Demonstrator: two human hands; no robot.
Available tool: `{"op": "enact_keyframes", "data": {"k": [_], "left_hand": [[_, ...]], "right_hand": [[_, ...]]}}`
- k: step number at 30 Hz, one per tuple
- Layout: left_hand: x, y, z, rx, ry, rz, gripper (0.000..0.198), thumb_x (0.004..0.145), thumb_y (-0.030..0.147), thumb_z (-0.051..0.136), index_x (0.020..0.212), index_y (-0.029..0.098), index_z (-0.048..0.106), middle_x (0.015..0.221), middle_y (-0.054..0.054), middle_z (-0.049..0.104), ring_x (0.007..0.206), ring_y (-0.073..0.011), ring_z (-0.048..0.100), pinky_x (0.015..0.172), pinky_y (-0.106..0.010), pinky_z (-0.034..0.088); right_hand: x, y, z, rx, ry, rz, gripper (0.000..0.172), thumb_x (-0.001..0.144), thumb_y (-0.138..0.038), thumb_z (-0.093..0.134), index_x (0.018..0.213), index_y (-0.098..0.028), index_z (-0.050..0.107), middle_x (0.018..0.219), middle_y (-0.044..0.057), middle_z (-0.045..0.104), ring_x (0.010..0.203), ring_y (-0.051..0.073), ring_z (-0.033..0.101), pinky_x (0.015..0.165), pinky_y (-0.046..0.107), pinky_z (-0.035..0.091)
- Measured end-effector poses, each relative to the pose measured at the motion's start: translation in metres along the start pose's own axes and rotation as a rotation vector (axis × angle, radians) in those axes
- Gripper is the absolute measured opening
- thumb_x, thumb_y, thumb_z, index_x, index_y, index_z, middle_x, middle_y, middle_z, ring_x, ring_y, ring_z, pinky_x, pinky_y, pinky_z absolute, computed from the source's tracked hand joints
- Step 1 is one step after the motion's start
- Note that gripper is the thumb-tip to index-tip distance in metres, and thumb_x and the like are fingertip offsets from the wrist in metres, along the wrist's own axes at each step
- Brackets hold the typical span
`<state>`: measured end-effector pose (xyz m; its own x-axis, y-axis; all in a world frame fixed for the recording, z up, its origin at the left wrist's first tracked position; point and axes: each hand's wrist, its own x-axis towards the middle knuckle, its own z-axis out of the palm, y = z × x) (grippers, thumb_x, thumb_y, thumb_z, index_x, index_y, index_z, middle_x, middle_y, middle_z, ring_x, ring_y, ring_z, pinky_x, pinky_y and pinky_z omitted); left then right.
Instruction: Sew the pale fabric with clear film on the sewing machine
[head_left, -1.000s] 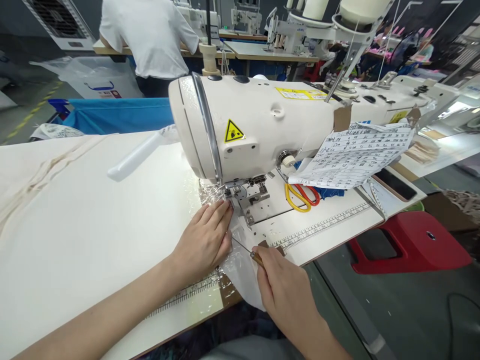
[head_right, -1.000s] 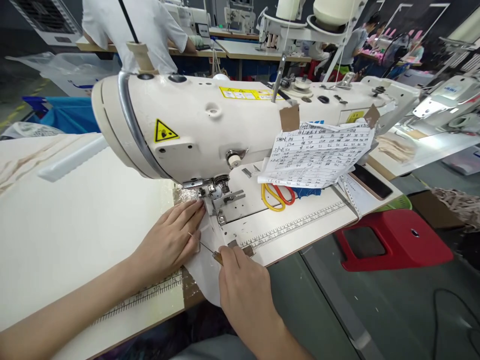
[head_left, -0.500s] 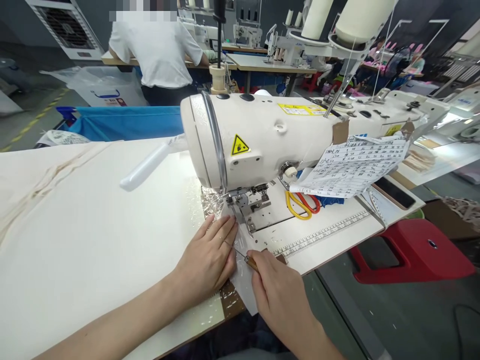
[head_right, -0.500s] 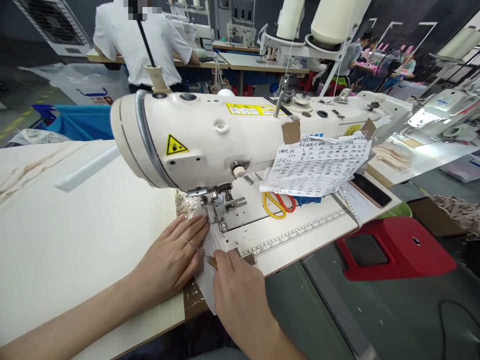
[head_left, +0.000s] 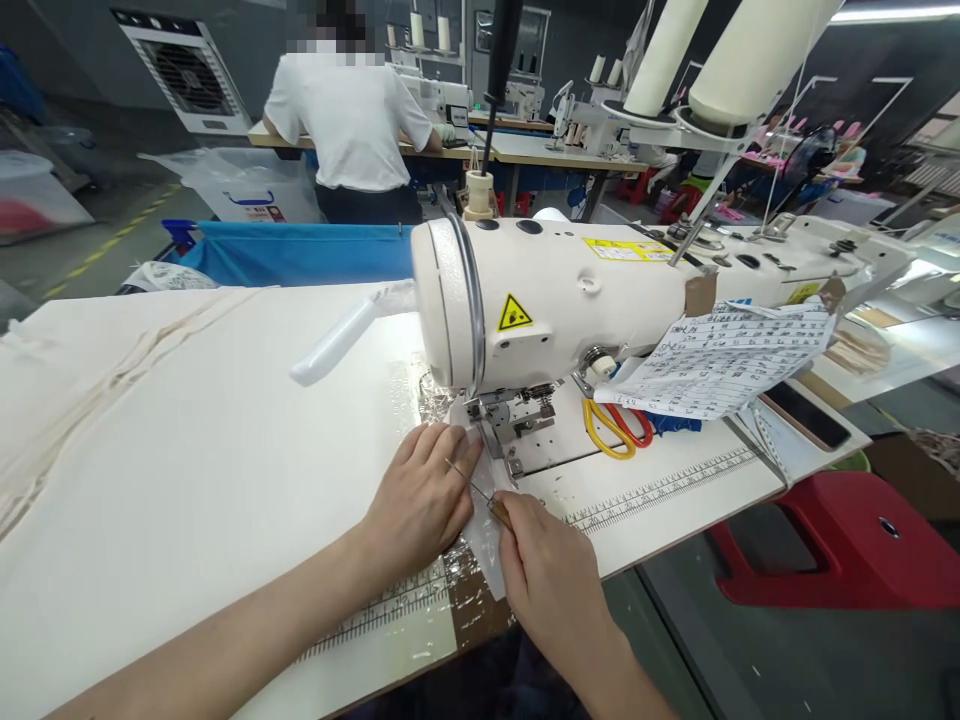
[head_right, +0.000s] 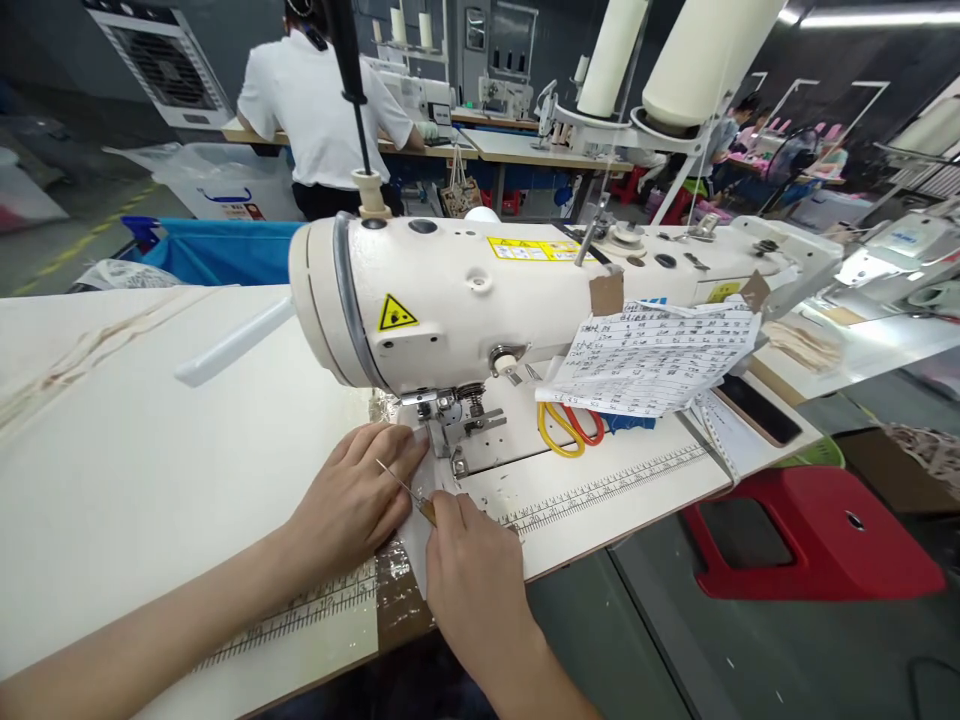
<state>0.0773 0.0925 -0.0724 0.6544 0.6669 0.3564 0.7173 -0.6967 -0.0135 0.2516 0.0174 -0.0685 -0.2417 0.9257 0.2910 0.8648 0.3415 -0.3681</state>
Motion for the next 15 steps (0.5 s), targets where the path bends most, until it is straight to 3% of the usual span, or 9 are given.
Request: {"op": "enact_keyframes", "data": {"k": [6, 10, 15], "left_hand": [[0.004, -0.012, 0.006, 0.044, 0.017, 0.018, 0.042, 0.093, 0.017, 0.047, 0.130, 0.005, 0.061, 0.124, -0.020, 0.061, 0.120, -0.0337, 0.053, 0.108, -0.054, 0.042], [0.006, -0.021, 0.006, 0.156, 0.048, 0.039, 0.039, 0.094, 0.008, 0.041, 0.125, 0.008, 0.066, 0.127, -0.015, 0.065, 0.127, -0.0319, 0.052, 0.114, -0.054, 0.036], [0.001, -0.010, 0.003, 0.063, 0.041, 0.044, 0.040, 0.097, 0.015, 0.040, 0.128, 0.006, 0.064, 0.133, -0.014, 0.063, 0.131, -0.0307, 0.050, 0.116, -0.050, 0.035]], "right_hand": [[0.005, 0.001, 0.005, 0.086, 0.075, 0.018, 0.029, 0.092, -0.008, 0.036, 0.109, -0.012, 0.059, 0.088, 0.011, 0.073, 0.069, 0.023, 0.071, 0.055, 0.029, 0.047], [0.001, -0.003, 0.004, 0.221, 0.015, 0.094, 0.025, 0.095, -0.013, 0.036, 0.104, -0.014, 0.060, 0.078, 0.007, 0.071, 0.063, 0.023, 0.068, 0.053, 0.029, 0.045], [-0.008, -0.007, 0.001, 0.265, -0.005, 0.131, 0.025, 0.097, -0.015, 0.035, 0.103, -0.016, 0.059, 0.078, 0.005, 0.070, 0.065, 0.023, 0.068, 0.056, 0.030, 0.043]]}}
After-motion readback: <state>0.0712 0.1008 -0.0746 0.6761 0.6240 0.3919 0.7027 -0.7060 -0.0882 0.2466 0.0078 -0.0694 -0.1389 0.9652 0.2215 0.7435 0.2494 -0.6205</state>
